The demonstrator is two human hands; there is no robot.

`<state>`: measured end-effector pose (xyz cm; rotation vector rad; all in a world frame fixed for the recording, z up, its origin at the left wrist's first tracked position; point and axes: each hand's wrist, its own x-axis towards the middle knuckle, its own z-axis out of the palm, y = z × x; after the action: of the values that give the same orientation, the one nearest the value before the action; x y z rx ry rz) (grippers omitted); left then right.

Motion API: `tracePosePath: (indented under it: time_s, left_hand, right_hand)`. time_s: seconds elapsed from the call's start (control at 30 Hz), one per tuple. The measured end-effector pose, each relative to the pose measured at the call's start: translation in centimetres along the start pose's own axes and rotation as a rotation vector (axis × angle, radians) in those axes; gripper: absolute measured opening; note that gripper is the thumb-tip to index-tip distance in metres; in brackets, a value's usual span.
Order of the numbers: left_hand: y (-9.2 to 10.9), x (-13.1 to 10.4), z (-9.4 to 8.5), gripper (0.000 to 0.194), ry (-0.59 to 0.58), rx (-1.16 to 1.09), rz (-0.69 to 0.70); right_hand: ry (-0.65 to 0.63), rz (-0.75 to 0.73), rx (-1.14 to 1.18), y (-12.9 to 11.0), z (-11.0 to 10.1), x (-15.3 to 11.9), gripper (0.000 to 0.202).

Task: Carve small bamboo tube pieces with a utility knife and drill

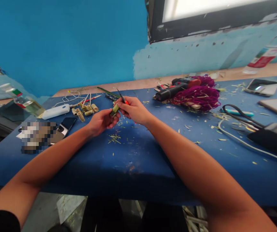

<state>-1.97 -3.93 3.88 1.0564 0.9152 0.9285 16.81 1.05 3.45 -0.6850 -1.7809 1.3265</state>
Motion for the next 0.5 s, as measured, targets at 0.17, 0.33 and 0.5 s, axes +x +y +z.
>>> tracePosePath:
  time_s: [0.17,0.33,0.5]
  left_hand:
    - [0.0,0.0,0.2,0.031,0.090,-0.087,0.110]
    - [0.2,0.2,0.2,0.035,0.152,-0.131,0.170]
    - [0.2,0.2,0.6,0.036,0.177,-0.170,0.177]
  right_hand:
    - [0.172,-0.145,-0.359,-0.3,-0.6,-0.6,0.043]
    - [0.052,-0.157,-0.897,-0.6,-0.6,-1.2,0.051]
    - [0.010,-0.133,-0.975,-0.7,-0.5,-1.1,0.048]
